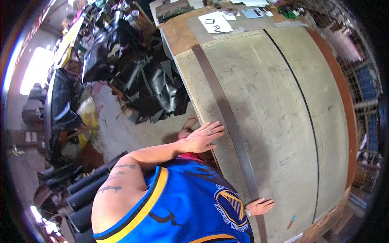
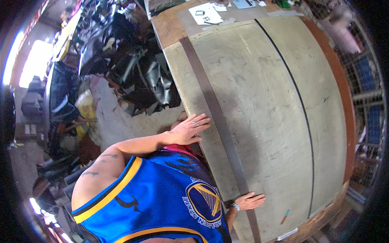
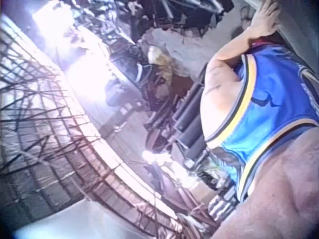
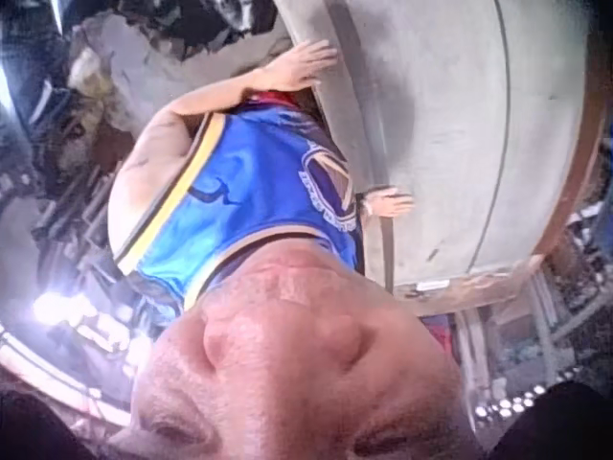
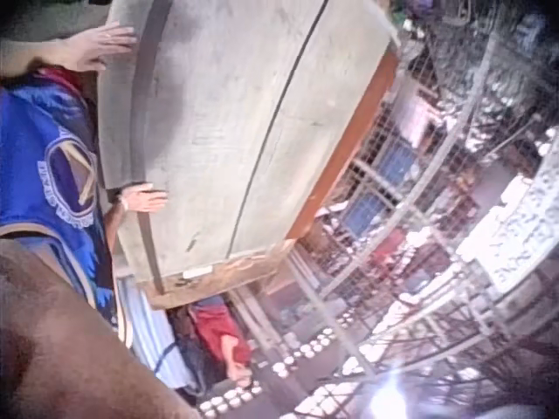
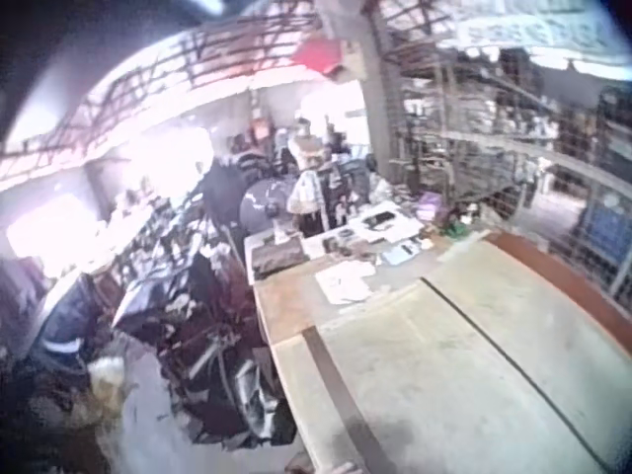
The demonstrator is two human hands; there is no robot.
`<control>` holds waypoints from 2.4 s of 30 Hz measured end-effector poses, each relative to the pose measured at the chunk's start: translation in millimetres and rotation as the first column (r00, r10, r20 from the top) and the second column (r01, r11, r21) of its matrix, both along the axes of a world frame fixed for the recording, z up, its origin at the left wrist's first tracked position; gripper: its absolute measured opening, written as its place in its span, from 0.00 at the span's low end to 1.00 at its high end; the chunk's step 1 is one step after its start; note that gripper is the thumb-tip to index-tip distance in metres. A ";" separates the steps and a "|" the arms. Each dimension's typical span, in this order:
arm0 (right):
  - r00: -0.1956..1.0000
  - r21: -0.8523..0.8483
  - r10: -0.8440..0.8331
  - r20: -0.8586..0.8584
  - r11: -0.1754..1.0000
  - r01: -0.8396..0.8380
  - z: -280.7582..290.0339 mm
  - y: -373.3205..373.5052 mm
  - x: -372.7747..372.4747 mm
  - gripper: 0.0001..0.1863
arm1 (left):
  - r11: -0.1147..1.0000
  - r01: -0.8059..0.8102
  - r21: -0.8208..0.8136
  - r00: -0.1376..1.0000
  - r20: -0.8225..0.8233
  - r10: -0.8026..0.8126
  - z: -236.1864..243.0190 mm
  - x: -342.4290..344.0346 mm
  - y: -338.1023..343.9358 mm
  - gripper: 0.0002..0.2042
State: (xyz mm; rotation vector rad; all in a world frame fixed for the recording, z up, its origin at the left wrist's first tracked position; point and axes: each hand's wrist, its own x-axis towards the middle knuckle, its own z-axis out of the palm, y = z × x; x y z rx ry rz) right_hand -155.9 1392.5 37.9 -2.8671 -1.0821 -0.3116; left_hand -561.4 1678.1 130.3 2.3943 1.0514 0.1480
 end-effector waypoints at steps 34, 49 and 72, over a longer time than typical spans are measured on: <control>-0.084 0.293 0.969 -0.233 -0.012 -0.956 140.7 728.0 -626.7 0.32 | -0.640 -0.400 -0.656 -0.295 -0.569 0.767 -217.2 -510.6 -201.4 0.13; 0.122 0.029 0.982 -0.144 0.128 -0.991 33.8 832.7 -732.0 0.48 | -0.069 -0.675 -0.735 0.014 -0.106 0.994 -282.7 -608.0 192.6 0.20; 0.533 0.061 0.798 -0.282 0.569 -0.820 49.8 788.3 -597.8 0.59 | 0.461 -0.574 -0.677 0.329 0.325 0.887 -682.4 -481.0 780.9 0.22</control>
